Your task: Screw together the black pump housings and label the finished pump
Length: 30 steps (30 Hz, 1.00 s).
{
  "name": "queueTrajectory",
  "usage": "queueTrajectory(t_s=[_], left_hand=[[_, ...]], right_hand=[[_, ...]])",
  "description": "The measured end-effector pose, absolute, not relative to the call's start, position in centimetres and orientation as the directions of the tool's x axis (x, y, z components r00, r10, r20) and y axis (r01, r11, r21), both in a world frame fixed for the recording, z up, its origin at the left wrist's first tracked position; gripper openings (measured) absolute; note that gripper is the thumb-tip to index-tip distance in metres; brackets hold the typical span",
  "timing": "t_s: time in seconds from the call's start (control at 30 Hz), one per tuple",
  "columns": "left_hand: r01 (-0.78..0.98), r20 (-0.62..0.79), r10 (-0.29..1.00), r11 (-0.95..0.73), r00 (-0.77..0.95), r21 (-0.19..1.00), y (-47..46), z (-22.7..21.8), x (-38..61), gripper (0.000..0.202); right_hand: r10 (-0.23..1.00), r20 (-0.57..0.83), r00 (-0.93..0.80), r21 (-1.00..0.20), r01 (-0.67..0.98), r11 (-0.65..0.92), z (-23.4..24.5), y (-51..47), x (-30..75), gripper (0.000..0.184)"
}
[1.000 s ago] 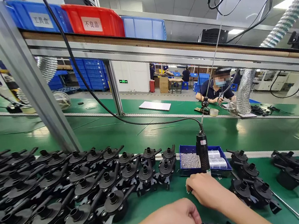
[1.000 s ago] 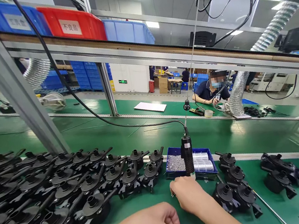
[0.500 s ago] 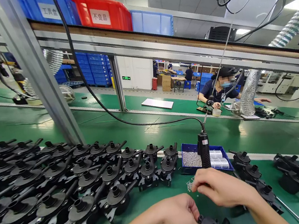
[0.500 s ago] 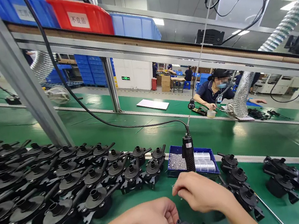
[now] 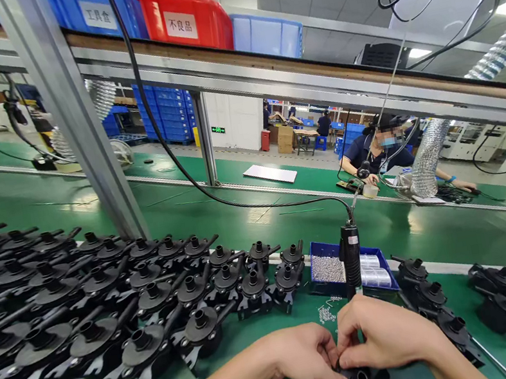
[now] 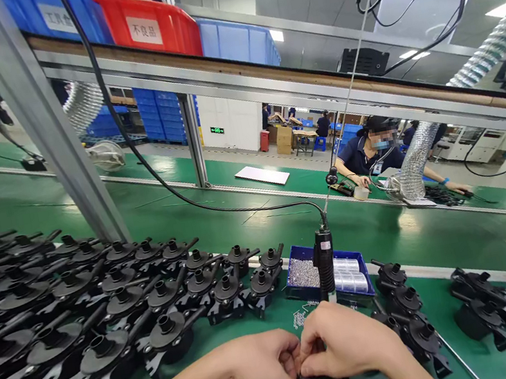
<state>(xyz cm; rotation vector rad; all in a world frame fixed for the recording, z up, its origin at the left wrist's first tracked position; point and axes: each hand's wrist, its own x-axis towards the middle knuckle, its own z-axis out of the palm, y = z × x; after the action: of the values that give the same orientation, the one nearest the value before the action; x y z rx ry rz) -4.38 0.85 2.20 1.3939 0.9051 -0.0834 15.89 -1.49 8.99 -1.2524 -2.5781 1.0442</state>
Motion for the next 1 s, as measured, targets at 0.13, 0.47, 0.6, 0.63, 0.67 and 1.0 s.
queueTrajectory(t_s=[0.13,0.47,0.6,0.63,0.67,1.0], left_hand=[[0.509,-0.56,0.427,0.238,0.71,0.827,0.7,2.4,-4.3,0.072],[0.571,-0.605,0.411,0.217,0.682,0.791,0.9,2.3,-4.2,0.073],[0.569,-0.595,0.421,0.201,0.684,0.797,0.9,2.1,-4.2,0.071],[0.566,-0.59,0.425,0.195,0.687,0.801,0.9,2.0,-4.3,0.07],[0.561,-0.582,0.43,0.191,0.69,0.806,0.9,2.0,-4.3,0.07],[0.527,-0.528,0.4,0.125,0.749,0.841,1.0,1.3,-4.5,0.065]], right_hand=[[0.713,-0.246,-0.656,-0.628,0.669,0.398,9.3,-1.6,15.9,0.018],[0.665,-0.342,-0.664,-0.623,0.69,0.368,9.2,-0.7,16.7,0.023],[0.658,-0.361,-0.661,-0.649,0.684,0.333,9.0,-0.5,16.7,0.023],[0.667,-0.367,-0.648,-0.647,0.693,0.318,8.9,-0.5,16.6,0.022],[0.678,-0.375,-0.632,-0.645,0.703,0.299,8.8,-0.5,16.5,0.02],[0.702,-0.481,-0.525,-0.698,0.714,0.056,7.6,-0.2,16.2,0.014]])
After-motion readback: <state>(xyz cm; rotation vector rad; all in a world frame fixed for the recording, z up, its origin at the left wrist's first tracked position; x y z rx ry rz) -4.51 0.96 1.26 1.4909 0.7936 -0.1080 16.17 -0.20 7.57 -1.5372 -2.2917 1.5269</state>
